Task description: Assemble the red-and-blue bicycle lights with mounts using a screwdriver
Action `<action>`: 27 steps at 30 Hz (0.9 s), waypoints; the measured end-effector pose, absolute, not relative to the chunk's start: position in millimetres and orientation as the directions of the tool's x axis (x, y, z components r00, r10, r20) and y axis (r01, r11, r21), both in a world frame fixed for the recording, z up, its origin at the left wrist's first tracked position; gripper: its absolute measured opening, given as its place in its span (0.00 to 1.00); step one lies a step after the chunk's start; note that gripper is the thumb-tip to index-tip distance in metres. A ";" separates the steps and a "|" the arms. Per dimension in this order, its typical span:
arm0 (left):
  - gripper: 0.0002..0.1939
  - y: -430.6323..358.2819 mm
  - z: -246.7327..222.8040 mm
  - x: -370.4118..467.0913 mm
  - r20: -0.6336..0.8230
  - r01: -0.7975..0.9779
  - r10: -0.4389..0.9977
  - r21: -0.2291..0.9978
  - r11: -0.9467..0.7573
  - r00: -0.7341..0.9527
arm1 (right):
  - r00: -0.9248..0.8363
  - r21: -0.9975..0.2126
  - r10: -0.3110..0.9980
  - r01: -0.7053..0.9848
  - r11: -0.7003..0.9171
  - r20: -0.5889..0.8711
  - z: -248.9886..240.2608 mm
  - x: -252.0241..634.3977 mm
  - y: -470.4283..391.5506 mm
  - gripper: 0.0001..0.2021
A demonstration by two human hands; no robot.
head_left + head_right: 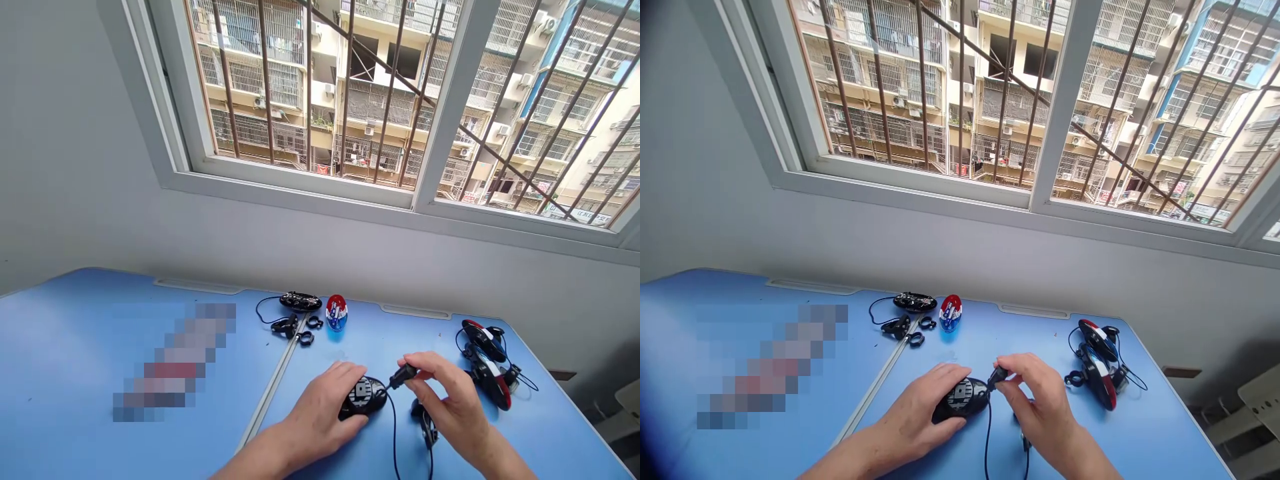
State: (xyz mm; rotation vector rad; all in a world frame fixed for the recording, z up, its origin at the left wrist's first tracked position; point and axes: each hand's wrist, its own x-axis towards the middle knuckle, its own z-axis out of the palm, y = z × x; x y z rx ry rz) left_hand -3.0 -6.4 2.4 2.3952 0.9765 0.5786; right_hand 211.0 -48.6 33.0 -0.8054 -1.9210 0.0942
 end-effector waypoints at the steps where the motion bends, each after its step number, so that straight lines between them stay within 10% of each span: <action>1: 0.19 -6.8 2.9 -2.8 0.200 0.524 0.727 0.572 -0.631 0.657 | -0.268 -0.398 0.568 0.488 0.777 0.778 32.2 209.3 -49.0 0.14; 18: 0.20 -4.5 -5.1 -3.6 0.215 0.520 0.726 0.570 -0.636 0.653 | -0.138 -0.478 0.614 0.506 0.718 0.777 22.4 201.6 -48.9 0.08; 27: 0.23 -2.9 -9.5 -5.2 0.251 0.491 0.713 0.575 -0.654 0.655 | -0.319 -0.318 0.536 0.536 0.782 0.782 30.5 206.2 -46.5 0.16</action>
